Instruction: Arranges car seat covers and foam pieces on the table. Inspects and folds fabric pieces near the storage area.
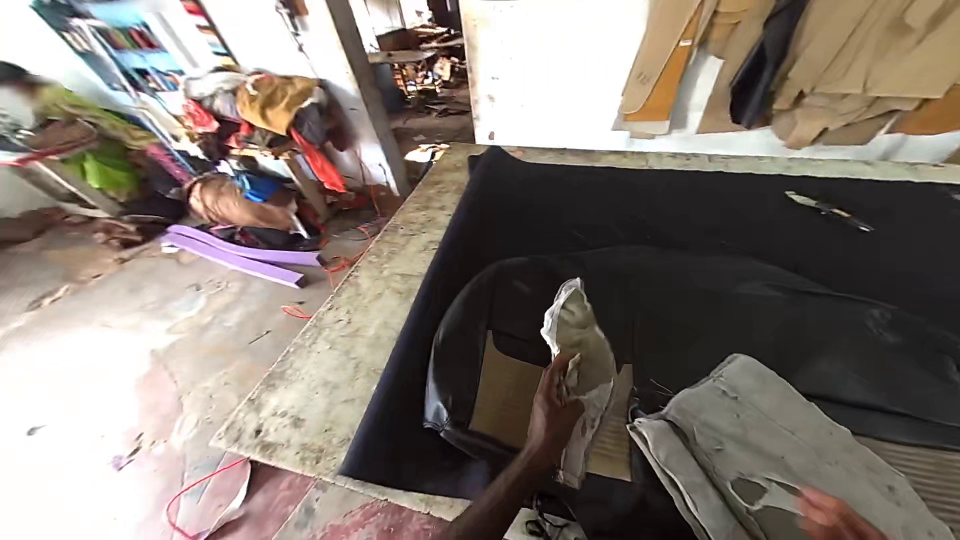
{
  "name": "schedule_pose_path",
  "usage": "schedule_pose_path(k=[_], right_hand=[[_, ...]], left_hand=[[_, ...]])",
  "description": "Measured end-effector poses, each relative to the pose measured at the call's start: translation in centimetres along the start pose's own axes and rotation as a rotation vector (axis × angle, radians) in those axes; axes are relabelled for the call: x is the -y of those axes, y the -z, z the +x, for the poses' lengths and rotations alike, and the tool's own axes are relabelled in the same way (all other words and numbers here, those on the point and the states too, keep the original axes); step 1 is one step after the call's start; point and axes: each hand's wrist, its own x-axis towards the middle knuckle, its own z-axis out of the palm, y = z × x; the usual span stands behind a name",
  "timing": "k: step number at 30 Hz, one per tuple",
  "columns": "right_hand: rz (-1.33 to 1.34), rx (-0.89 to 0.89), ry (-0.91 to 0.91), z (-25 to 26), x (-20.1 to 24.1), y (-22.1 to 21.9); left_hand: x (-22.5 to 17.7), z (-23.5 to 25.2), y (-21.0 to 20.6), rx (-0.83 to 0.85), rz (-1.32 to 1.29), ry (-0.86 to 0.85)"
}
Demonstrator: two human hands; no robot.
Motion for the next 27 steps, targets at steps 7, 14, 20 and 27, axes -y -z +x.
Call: schedule_pose_path(k=[7,14,20,27], right_hand=[[0.316,0.593,-0.565,-0.9,2.9,-18.4],[0.479,0.527,-0.809,-1.9,2.0,-26.2],[0.368,0.401,-0.821,-3.5,0.9,-33.0],[0.246,0.316,-0.727,-4.4,3.0,-37.4]], left_hand=[[-2.0,-5.0,3.6,0.136,-0.094,0.061],[0.0,-1.9,21.2,-0.292,0.516,0.092],[2.9,-0.5,26.1,-0.053,0.401,0.087],[1.1,2.2,28.5,0.312,0.117,0.278]])
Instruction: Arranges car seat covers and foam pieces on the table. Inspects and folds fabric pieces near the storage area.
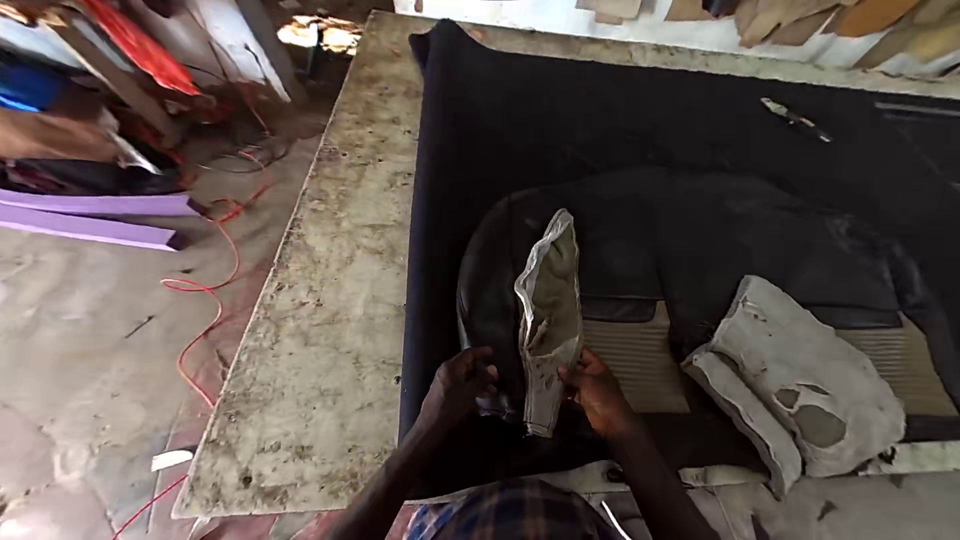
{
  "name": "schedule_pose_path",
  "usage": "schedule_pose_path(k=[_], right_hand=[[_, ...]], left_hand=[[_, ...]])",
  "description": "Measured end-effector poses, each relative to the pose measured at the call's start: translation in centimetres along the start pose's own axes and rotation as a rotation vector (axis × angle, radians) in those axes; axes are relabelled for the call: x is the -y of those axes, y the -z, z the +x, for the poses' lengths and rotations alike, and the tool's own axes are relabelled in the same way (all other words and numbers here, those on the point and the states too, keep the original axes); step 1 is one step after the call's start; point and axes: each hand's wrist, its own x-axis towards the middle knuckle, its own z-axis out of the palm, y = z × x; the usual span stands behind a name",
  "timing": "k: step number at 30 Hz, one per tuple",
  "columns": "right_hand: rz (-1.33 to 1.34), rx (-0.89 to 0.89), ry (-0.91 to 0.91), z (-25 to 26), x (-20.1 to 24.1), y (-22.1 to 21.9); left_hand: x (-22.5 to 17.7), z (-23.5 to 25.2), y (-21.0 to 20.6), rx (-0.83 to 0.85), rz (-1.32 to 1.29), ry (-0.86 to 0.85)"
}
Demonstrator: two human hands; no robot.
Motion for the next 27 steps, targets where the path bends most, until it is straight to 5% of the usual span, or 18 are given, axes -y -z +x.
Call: schedule_pose_path(k=[5,9,14,27], right_hand=[[-0.069,0.111,0.204,0.2,3.9,-3.2],[-0.059,0.197,0.316,1.2,6.7,-5.6],[-0.069,0.148,0.111,1.1,4.9,-5.1],[-0.231,-0.014,0.036,-3.0,-1.2,-2.8]], left_hand=[[-3.9,2.8,1.0,0.062,-0.086,0.034],[-6.0,6.8,0.7,0.158,-0.436,0.042],[-6.3,10.5,-1.9,0.011,-0.334,-0.147],[-4.0,5.9,-5.2,0.000,-0.075,-0.181]])
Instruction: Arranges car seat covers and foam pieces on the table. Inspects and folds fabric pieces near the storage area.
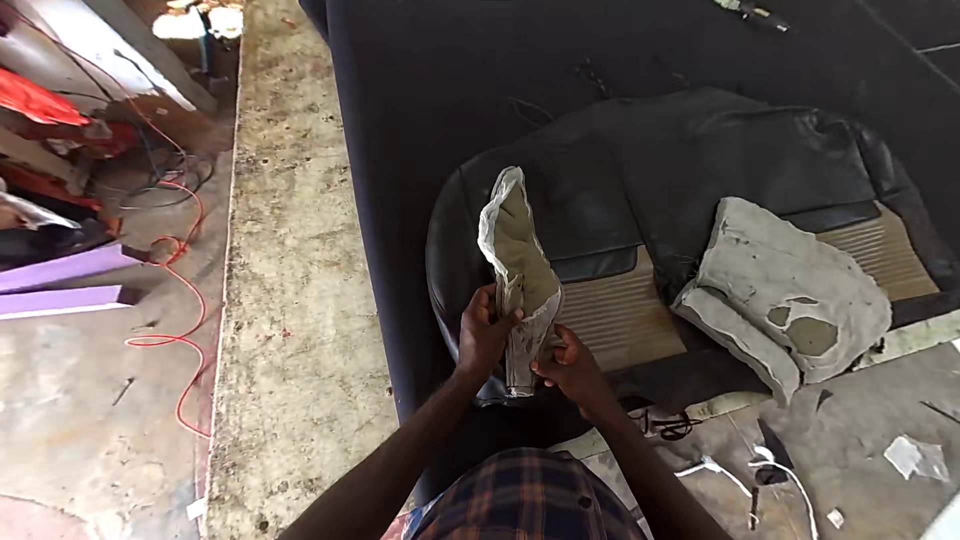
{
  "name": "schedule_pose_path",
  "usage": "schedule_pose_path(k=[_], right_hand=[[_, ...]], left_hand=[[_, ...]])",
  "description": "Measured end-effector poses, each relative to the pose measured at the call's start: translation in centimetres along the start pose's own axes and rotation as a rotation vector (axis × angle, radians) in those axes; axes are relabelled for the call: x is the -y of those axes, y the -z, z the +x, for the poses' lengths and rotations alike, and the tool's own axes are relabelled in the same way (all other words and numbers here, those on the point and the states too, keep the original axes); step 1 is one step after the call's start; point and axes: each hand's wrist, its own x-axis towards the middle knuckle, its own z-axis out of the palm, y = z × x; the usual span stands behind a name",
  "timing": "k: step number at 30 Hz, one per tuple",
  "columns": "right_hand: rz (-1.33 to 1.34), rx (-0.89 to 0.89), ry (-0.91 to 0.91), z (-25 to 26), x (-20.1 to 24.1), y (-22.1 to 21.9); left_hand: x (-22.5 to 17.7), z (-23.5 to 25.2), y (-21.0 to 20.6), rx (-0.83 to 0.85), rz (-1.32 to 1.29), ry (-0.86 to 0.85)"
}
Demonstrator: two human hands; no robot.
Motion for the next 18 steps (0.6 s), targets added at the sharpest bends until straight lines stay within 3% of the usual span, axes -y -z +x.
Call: schedule_pose_path(k=[5,10,14,18], right_hand=[[-0.177,-0.074,0.056,0.0,-0.2,-0.7],[-0.422,-0.200,0.383,-1.5,-2.6,-1.0],[-0.712,-0.155,0.686,-1.7,-4.5,-1.0],[-0.855,-0.143,0.756,-1.0,-6.2,-1.3]], left_hand=[[0.4,0.1,0.4,0.012,0.026,0.000],[0.4,0.0,0.4,0.013,0.098,-0.016],[0.8,0.1,0.1,-0.018,0.105,-0.017],[1.1,0.4,-0.1,-0.010,0.095,0.024]])
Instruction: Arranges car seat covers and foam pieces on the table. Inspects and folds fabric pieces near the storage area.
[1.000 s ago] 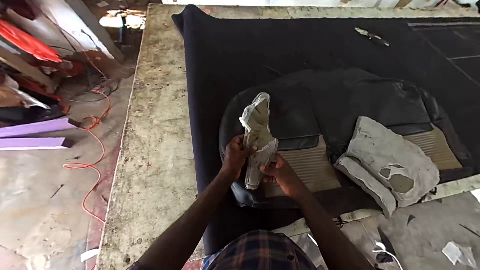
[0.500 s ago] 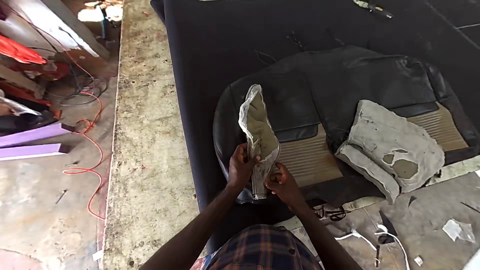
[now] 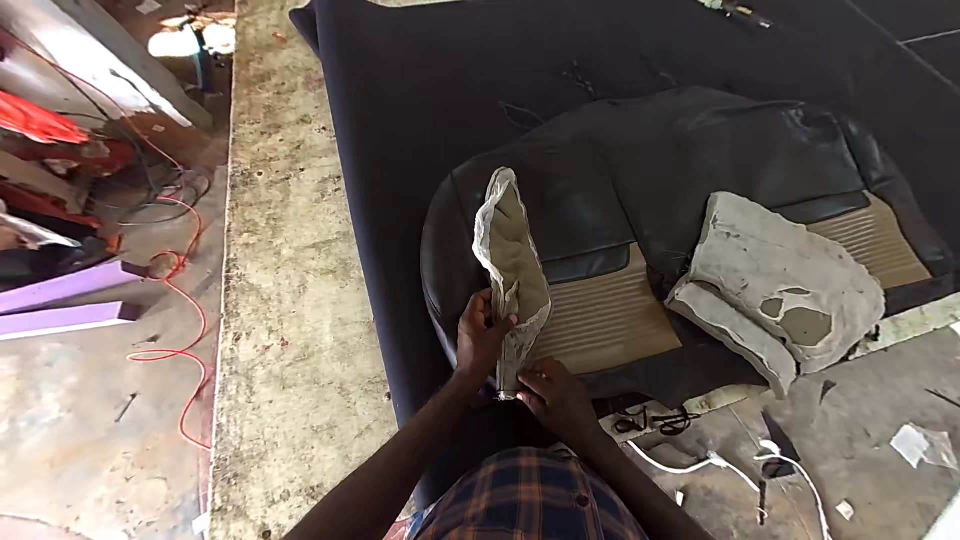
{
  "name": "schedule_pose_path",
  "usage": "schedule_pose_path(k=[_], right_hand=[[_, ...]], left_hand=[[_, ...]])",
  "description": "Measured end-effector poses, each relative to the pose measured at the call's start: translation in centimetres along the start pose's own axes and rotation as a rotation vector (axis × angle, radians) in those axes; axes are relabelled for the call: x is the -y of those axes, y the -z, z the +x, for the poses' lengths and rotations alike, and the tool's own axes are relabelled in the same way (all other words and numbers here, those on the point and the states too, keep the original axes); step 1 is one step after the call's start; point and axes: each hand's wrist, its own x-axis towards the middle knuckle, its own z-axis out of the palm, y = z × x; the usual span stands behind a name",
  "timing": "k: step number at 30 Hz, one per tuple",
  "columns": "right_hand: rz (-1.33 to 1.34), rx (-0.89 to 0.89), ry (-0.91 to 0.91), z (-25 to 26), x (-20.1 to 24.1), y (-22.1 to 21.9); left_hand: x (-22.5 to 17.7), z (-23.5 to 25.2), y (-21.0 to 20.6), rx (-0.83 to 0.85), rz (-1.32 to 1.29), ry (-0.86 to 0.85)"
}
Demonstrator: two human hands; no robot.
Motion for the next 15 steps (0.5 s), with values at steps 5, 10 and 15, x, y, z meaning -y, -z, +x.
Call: schedule_pose_path(k=[5,10,15], right_hand=[[-0.047,0.067,-0.011,0.1,0.2,-0.2],[-0.075,0.286,-0.160,1.2,2.0,1.4],[-0.126,0.060,-0.109,0.9,1.6,0.2]], left_hand=[[-2.3,1.3,1.0,0.111,-0.039,0.215],[-2.0,5.6,1.6,0.324,0.016,0.228],[-2.8,5.8,-0.4,0.339,0.049,0.091]])
